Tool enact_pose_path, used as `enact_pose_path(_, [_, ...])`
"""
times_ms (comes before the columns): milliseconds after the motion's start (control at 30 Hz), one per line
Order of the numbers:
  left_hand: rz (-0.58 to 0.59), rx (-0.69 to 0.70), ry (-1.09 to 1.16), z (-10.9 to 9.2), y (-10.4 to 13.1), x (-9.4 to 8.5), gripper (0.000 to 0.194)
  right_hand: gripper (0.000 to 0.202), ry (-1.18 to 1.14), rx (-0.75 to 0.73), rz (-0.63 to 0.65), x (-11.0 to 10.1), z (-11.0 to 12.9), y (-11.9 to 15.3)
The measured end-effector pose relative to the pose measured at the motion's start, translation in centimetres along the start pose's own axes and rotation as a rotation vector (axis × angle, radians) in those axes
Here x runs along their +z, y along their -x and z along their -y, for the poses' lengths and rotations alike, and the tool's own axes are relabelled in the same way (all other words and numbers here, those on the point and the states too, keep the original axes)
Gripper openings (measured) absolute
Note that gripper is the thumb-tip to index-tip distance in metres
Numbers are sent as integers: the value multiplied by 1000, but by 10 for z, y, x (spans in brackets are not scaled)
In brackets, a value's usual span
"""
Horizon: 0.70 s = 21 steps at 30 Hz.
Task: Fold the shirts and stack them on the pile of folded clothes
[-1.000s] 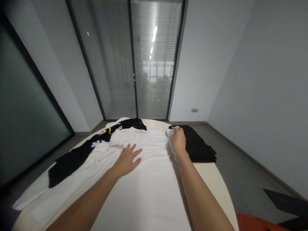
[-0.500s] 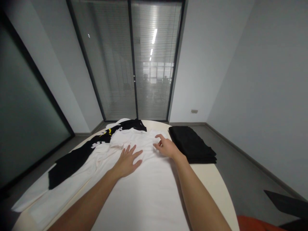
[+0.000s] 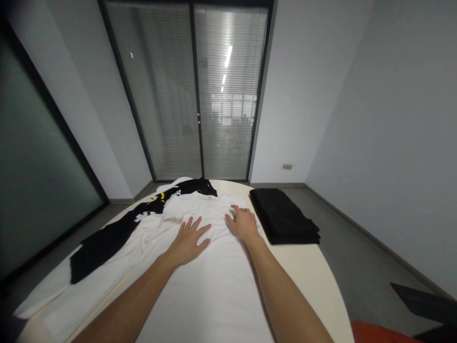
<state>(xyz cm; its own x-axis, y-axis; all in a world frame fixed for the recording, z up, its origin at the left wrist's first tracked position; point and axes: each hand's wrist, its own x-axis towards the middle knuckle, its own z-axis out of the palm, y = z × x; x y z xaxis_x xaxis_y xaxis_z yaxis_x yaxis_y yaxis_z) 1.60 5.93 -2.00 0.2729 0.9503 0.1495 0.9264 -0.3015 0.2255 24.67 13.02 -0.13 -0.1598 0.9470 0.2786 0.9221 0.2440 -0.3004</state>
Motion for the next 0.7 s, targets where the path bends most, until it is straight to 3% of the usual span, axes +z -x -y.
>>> enact_pose_path(133, [-8,2,-6,0,1,0,52,54,-205,-199,18,-2,1,3])
enact_pose_path(233, [-6,2,-9,1,1,1,52,66,-350,-223,63,-3,3,7])
enact_pose_path(400, [-4,3,-10,0,0,0,52,60,-263,-310,57,2,2,9])
enact_pose_path(600, [-5,-1,-22,0,0,1,56,68,-11,-115,228,15,-9,6])
enact_pose_path(700, [5,1,-30,1,0,2,58,71,24,-43,244,14,-12,5])
